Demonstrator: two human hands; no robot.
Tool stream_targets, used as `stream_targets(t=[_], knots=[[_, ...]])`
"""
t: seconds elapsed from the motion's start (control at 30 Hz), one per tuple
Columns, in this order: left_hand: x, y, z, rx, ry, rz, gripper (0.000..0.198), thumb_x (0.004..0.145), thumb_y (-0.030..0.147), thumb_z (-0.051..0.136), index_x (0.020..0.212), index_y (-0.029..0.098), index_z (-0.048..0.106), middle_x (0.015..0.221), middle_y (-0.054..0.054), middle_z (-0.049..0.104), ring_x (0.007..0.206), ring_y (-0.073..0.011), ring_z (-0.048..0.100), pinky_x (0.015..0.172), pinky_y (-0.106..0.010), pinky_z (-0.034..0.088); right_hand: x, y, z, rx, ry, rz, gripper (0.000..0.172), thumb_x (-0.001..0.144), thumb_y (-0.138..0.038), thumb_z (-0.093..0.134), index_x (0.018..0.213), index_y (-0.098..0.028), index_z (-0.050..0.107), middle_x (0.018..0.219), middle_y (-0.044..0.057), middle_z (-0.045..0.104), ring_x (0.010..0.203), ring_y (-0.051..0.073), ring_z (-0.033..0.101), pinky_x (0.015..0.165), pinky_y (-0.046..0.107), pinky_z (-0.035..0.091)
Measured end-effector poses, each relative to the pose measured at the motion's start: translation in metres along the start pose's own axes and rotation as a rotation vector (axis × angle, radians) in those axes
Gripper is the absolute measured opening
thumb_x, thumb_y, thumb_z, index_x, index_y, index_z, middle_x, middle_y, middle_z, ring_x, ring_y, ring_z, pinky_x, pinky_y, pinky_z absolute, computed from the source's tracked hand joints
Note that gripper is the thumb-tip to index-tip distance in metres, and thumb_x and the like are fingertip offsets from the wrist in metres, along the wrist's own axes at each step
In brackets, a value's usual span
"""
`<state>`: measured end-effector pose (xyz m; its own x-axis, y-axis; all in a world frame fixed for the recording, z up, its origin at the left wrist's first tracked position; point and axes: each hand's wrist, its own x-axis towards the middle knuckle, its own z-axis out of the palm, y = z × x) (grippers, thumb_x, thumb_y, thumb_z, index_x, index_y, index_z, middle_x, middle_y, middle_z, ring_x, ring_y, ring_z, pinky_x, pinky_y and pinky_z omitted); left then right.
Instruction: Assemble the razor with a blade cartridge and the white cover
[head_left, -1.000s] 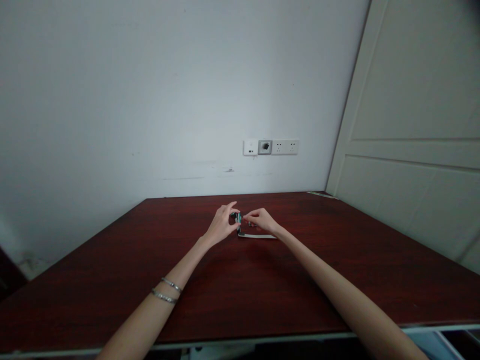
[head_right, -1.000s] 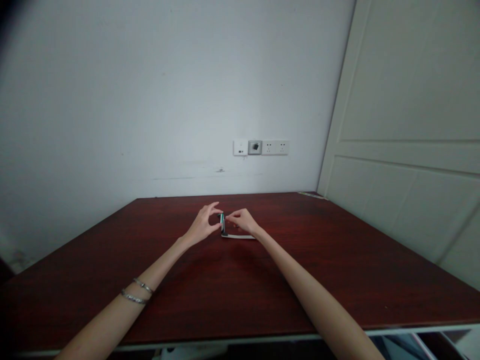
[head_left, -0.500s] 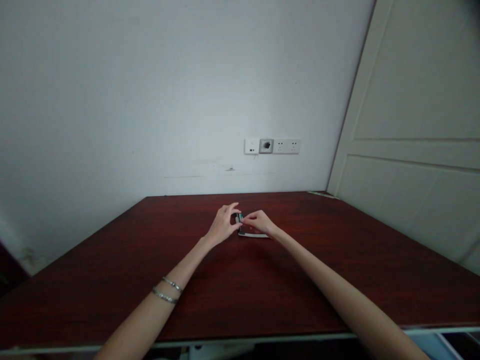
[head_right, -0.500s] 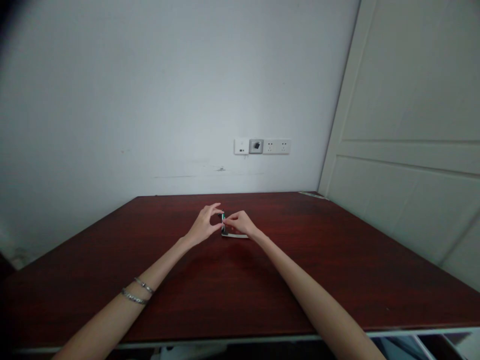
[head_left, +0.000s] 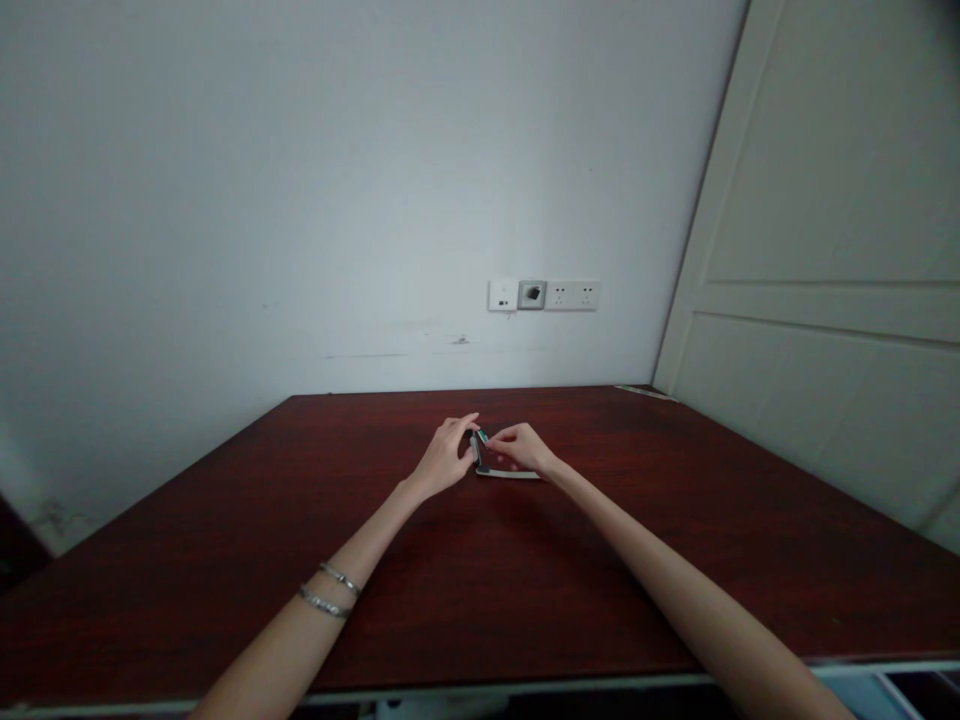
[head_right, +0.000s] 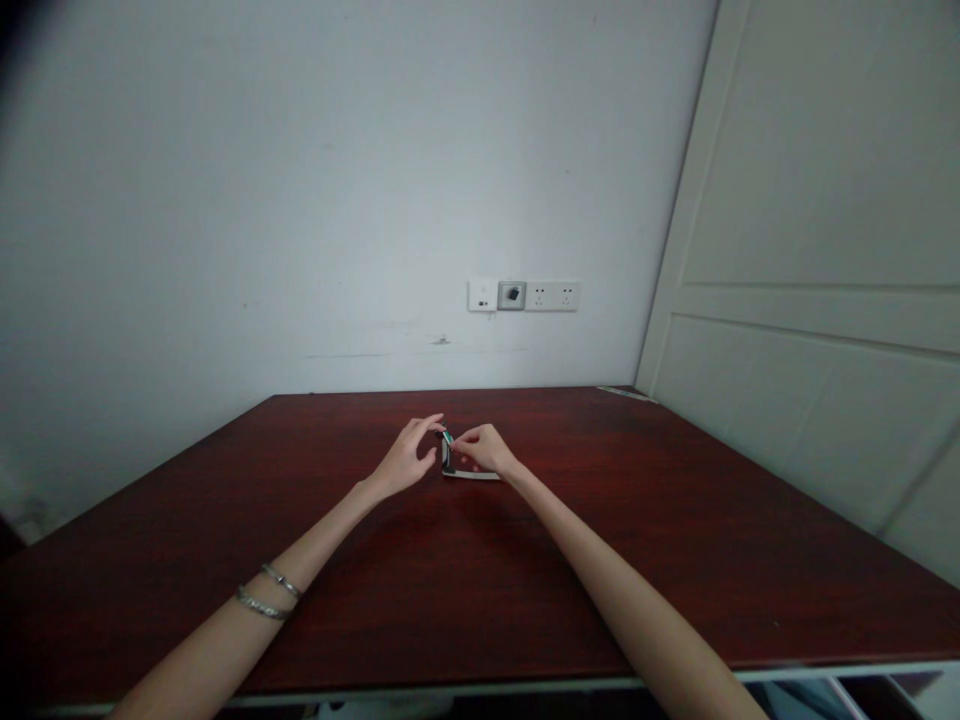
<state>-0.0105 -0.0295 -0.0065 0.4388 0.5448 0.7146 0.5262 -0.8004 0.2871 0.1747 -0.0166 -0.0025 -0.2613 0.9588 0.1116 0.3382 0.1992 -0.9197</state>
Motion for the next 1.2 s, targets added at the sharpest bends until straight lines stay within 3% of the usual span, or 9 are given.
stream_targets(t=[0.2,0.33,0.47,0.7,0.9,1.0,1.1,1.2], knots=[[0.002,-0.002,-0.001,-0.048,0.038,-0.042,0.036,0.078,0.012,0.051,0.113,0.019,0.054,0.101,-0.007,0.061,0.099,-0.0185,0.053,0.09,-0.04,0.043,-0.004,-0.005,-0.006,-0.036,0.001,0.0,0.023,0.071,-0.032,0.064,0.073,-0.01,0.067,0.051,0.0,0.06,0.033,0.004,0.042,0.031,0.016,0.035],[0.004,-0.007,-0.005,0.016,-0.004,0.031,0.027,0.078,0.016,0.055,0.104,0.018,0.062,0.099,-0.008,0.064,0.097,-0.019,0.054,0.087,-0.039,0.044,-0.005,-0.005,-0.008,-0.058,-0.065,-0.038,0.022,0.072,-0.031,0.062,0.071,-0.01,0.068,0.057,0.001,0.063,0.036,0.005,0.044,0.033,0.016,0.038],[0.004,-0.011,-0.007,0.108,-0.093,0.125,0.023,0.079,0.016,0.056,0.1,0.019,0.064,0.098,-0.007,0.066,0.097,-0.0199,0.054,0.087,-0.04,0.043,-0.005,-0.003,-0.009,-0.072,-0.117,-0.064,0.025,0.072,-0.033,0.061,0.07,-0.01,0.068,0.059,0.002,0.063,0.039,0.006,0.046,0.035,0.017,0.041],[0.003,-0.004,-0.013,0.178,-0.157,0.131,0.013,0.082,0.02,0.053,0.087,0.018,0.065,0.089,-0.006,0.065,0.091,-0.0186,0.055,0.082,-0.035,0.043,-0.007,-0.006,-0.007,-0.108,-0.141,-0.093,0.025,0.073,-0.032,0.058,0.071,-0.01,0.068,0.06,0.002,0.064,0.04,0.005,0.046,0.035,0.016,0.041],[0.003,-0.002,-0.015,0.18,-0.194,0.179,0.015,0.084,0.021,0.05,0.089,0.018,0.064,0.089,-0.007,0.064,0.092,-0.0186,0.054,0.083,-0.034,0.043,-0.008,-0.007,-0.007,-0.121,-0.155,-0.122,0.023,0.073,-0.03,0.057,0.071,-0.01,0.067,0.061,0.002,0.063,0.042,0.006,0.048,0.035,0.016,0.042],[0.003,-0.003,-0.014,0.174,-0.205,0.183,0.016,0.084,0.021,0.049,0.086,0.018,0.065,0.087,-0.006,0.064,0.09,-0.0182,0.055,0.083,-0.034,0.044,-0.007,-0.006,-0.01,-0.137,-0.136,-0.121,0.022,0.073,-0.029,0.057,0.075,-0.01,0.068,0.063,0.002,0.063,0.042,0.006,0.049,0.036,0.016,0.043],[0.002,-0.005,-0.013,0.167,-0.172,0.166,0.016,0.084,0.021,0.049,0.086,0.018,0.065,0.087,-0.007,0.064,0.091,-0.0186,0.055,0.082,-0.035,0.045,-0.007,-0.006,-0.015,-0.203,-0.036,-0.138,0.024,0.076,-0.029,0.055,0.085,-0.012,0.068,0.067,0.003,0.064,0.038,0.006,0.048,0.035,0.018,0.041],[0.001,-0.007,-0.013,0.165,-0.141,0.137,0.015,0.083,0.021,0.051,0.085,0.017,0.065,0.088,-0.007,0.064,0.091,-0.0189,0.055,0.082,-0.035,0.045,-0.007,-0.006,-0.021,-0.328,0.055,-0.299,0.021,0.076,-0.028,0.056,0.087,-0.015,0.069,0.077,0.005,0.066,0.049,0.01,0.055,0.045,0.021,0.045]])
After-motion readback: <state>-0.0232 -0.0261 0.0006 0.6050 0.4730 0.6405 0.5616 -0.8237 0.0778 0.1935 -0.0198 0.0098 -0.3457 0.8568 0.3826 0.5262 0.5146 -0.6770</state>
